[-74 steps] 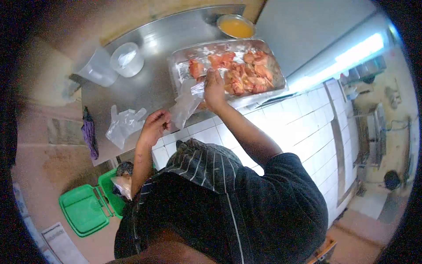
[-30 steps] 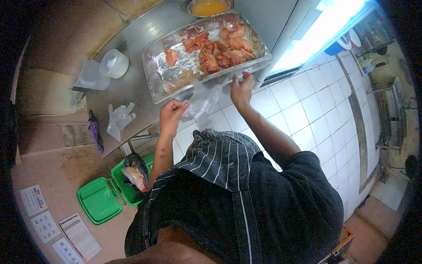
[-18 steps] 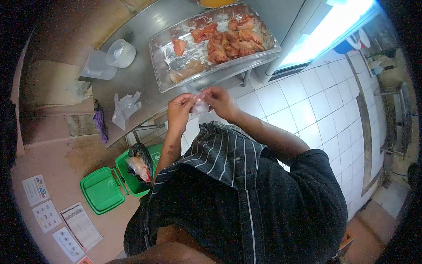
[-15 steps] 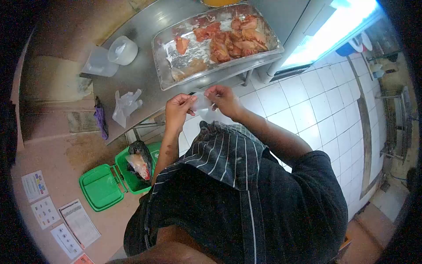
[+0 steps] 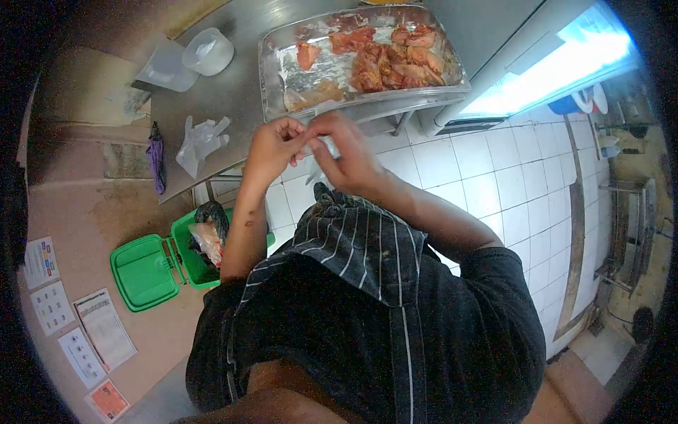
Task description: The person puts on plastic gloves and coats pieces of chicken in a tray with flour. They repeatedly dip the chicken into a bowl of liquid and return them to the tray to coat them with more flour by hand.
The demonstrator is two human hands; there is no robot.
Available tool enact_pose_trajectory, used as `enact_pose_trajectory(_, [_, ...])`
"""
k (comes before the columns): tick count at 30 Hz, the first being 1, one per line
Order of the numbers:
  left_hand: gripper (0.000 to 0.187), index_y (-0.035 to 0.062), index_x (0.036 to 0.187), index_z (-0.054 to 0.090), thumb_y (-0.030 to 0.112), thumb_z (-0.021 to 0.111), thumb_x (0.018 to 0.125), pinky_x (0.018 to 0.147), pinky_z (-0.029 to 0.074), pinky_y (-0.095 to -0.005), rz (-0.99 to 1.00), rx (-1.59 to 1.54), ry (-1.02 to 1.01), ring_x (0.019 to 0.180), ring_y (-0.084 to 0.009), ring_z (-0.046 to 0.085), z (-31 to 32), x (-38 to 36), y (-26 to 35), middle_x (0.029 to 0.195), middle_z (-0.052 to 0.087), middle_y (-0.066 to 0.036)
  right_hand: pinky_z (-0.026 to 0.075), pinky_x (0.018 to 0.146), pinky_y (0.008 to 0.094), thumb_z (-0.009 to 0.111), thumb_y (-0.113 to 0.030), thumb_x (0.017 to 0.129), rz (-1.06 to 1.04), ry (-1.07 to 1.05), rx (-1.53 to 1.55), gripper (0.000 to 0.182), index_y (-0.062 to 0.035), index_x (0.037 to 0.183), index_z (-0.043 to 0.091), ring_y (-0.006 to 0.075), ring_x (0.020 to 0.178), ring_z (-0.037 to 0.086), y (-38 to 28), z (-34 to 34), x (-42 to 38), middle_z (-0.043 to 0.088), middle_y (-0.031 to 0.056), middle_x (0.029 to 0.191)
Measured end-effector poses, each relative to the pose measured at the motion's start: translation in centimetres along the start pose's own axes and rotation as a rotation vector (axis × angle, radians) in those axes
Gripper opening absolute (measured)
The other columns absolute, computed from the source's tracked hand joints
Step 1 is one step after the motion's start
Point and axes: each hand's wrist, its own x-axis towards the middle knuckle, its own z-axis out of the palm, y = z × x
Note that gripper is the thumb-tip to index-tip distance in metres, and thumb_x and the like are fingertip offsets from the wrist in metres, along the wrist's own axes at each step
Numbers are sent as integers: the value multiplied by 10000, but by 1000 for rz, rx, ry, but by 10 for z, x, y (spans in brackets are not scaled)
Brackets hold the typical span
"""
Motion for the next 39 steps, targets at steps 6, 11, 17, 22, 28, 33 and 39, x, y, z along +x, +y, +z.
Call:
enact_pose_trajectory(6, [108,-18,799,597,81,635,817,439,439,-230,65,-256,70,500,-85,548,-5,4,12,645,612,-53,467,723,336,464,-117,918,552,-288,0,134,-20,986,528,256,809,615,11,5,6,601,150,865])
enact_pose_trajectory(11, [64,0,834,583,47,620,809,484,439,-240,222,106,196,542,-87,557,15,-13,19,643,597,-40,477,825,317,443,-44,908,1305,124,1181,282,-41,1189,453,229,983,582,44,14,-18,580,129,1022])
enact_pose_trajectory(17, [112,27,873,566,46,629,782,587,487,-299,258,194,231,616,-174,620,49,-36,34,712,627,-91,492,889,350,397,2,910,1173,387,1317,351,-46,1257,367,261,1041,568,17,7,0,542,142,1095])
enact_pose_trajectory(22, [127,35,877,544,50,632,787,604,498,-322,436,145,288,655,-218,631,63,-40,36,757,618,-100,453,949,402,361,-181,978,1215,305,1166,343,-58,1299,353,287,1093,537,13,9,-9,511,150,1201])
enact_pose_trajectory(28, [177,44,904,533,27,625,754,652,483,-372,641,188,265,749,-295,597,71,-43,44,802,588,-114,341,1065,401,292,-474,967,1061,307,1564,569,-40,1324,378,286,1222,438,4,1,2,426,158,1340])
enact_pose_trajectory(33, [148,43,881,520,21,613,769,663,481,-382,658,147,136,762,-308,592,72,-41,50,814,582,-121,318,1071,445,290,-452,973,953,329,1342,533,-73,1343,352,294,1259,393,31,-4,-14,402,129,1363])
enact_pose_trajectory(39, [145,42,884,517,8,607,776,690,477,-379,732,109,65,789,-306,591,72,-40,57,834,576,-127,252,1066,489,279,-470,962,939,370,1270,533,-127,1364,346,277,1322,303,45,-6,-10,341,91,1422])
